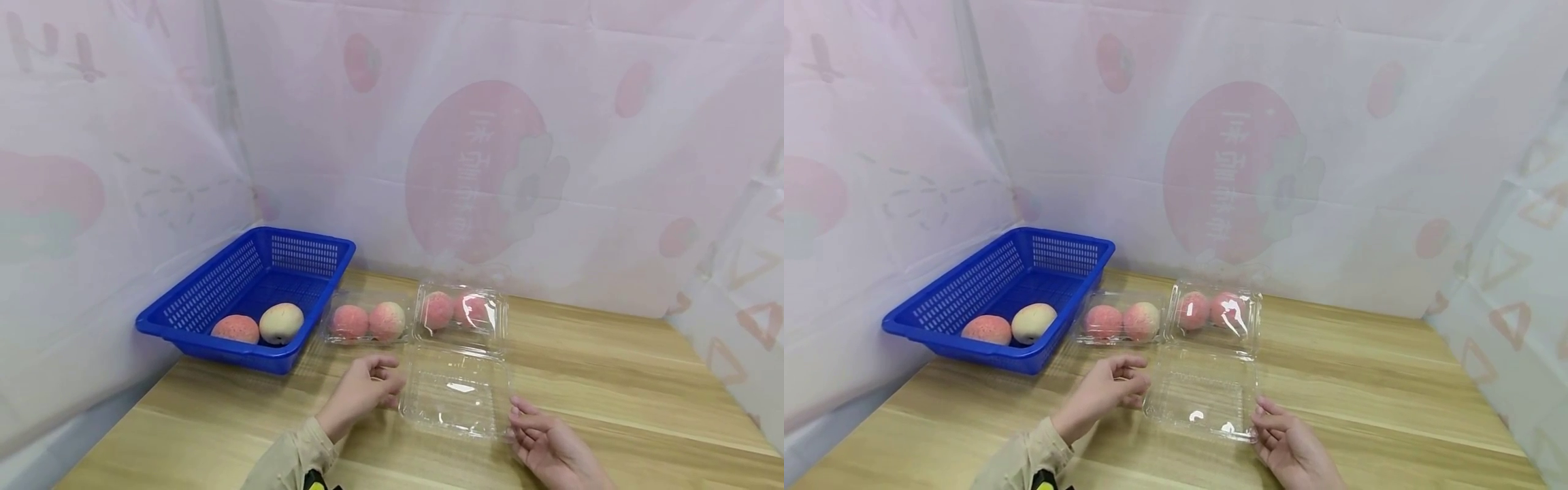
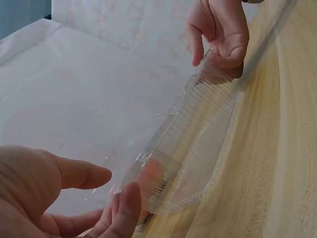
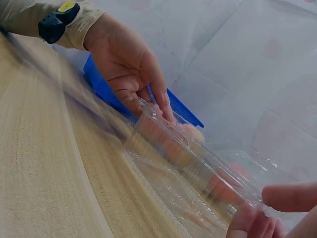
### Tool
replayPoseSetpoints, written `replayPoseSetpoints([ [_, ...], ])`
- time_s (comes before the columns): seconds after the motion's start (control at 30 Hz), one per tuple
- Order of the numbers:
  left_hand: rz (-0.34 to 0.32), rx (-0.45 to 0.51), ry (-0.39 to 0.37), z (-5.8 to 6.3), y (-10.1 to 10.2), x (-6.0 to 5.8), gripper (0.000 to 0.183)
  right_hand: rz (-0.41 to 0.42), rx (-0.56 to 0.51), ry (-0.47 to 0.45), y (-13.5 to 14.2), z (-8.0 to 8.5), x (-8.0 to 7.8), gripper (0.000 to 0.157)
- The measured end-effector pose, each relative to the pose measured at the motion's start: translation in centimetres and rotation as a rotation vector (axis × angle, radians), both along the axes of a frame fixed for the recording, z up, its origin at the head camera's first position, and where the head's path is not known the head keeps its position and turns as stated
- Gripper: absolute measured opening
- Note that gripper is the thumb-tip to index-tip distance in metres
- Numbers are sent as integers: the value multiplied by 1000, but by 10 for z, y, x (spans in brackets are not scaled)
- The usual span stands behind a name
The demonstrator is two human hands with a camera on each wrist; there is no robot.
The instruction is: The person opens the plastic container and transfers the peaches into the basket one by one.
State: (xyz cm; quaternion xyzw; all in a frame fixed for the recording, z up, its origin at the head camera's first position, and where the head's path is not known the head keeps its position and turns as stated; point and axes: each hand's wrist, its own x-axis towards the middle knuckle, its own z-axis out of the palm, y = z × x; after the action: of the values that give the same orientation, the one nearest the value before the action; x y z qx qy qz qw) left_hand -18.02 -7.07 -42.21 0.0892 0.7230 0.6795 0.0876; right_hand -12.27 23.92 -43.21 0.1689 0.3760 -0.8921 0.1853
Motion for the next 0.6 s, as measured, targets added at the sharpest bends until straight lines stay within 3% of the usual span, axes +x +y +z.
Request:
replayPoseSetpoints([
  [0.3,-84,-31,13,-2,2,3,35,13,5,11,1,0,1,18],
  [0.6,-82,-31,2,2,2,5,35,-4,6,12,0,1,2,18],
])
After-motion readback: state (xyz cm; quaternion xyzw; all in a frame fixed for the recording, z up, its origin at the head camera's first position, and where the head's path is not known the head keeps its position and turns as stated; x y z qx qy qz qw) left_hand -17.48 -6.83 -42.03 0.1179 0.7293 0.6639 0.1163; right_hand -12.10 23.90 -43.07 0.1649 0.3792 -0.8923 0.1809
